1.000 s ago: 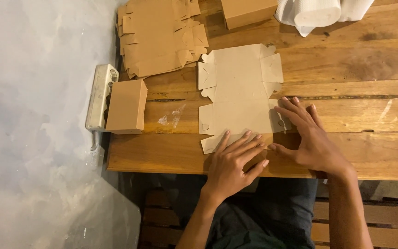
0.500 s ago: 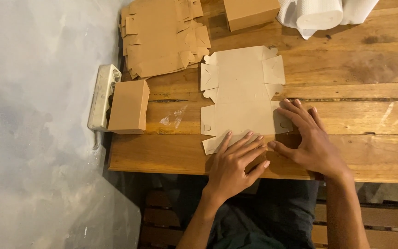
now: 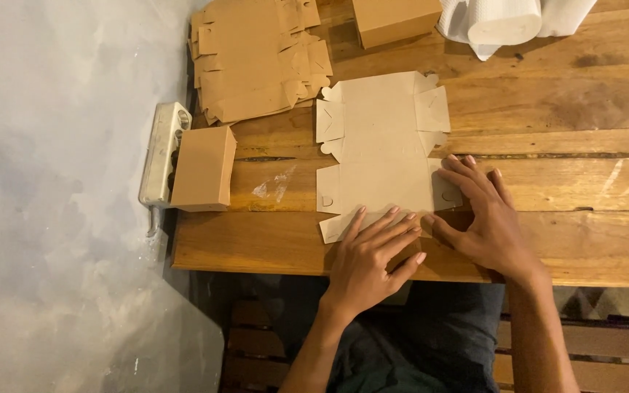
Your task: Assembling cardboard boxes by folding flat templates along pre-scored lines and tucking in the flaps.
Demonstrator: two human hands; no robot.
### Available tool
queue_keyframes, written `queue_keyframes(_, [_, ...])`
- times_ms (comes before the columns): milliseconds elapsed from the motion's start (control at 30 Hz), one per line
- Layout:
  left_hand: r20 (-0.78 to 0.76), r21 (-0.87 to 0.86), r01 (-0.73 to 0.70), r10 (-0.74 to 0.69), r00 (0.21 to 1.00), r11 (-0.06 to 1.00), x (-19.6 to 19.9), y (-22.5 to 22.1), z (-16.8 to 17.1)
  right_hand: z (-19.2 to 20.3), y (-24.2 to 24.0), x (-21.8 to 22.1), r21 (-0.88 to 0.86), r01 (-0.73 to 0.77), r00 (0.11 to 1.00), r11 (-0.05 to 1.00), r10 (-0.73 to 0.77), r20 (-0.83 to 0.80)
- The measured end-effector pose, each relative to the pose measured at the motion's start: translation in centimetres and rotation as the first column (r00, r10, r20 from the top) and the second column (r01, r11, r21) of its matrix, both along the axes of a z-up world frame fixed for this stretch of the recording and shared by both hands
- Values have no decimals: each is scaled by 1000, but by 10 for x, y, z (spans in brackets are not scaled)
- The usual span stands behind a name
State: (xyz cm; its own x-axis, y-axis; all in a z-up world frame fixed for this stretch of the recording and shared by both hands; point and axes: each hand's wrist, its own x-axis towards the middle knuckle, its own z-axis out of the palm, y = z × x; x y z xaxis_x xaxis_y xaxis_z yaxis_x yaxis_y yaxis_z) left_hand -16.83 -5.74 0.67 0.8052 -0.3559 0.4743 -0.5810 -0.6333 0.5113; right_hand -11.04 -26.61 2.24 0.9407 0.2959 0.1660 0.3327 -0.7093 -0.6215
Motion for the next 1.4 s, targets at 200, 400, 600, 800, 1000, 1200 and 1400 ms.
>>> queue_keyframes(200, [10, 8, -6, 6, 1000, 1000, 0, 0, 0, 3, -8, 1, -1, -121, 992, 993, 121, -44])
queue_keyframes(400, [26, -4, -24, 25, 999, 1000, 0, -1, -2, 6, -9, 0, -2, -161, 984, 987, 160, -79])
queue_keyframes(600, [10, 13, -14, 14, 1000, 1000, 0, 0, -2, 1, -10, 1, -15, -169, 984, 985, 168, -62])
queue_keyframes(800, [32, -1, -16, 16, 999, 1000, 0, -1, 0, 12, -1, -2, -9, -104, 991, 995, 103, -90])
queue_keyframes(1000, [6, 6, -7, 7, 1000, 1000, 0, 0, 1, 8, 3, 0, -9, -2, 993, 1000, 1, -122])
queue_keyframes(1200, [9, -12, -10, 10, 1000, 1000, -1, -1, 1, -2, 4, 1, -1, 58, 996, 998, -58, -63])
queue_keyframes(1400, [29, -14, -26, 26, 999, 1000, 0, -2, 4, -6, -3, 4, 16, -4, 1000, 1000, 4, -17])
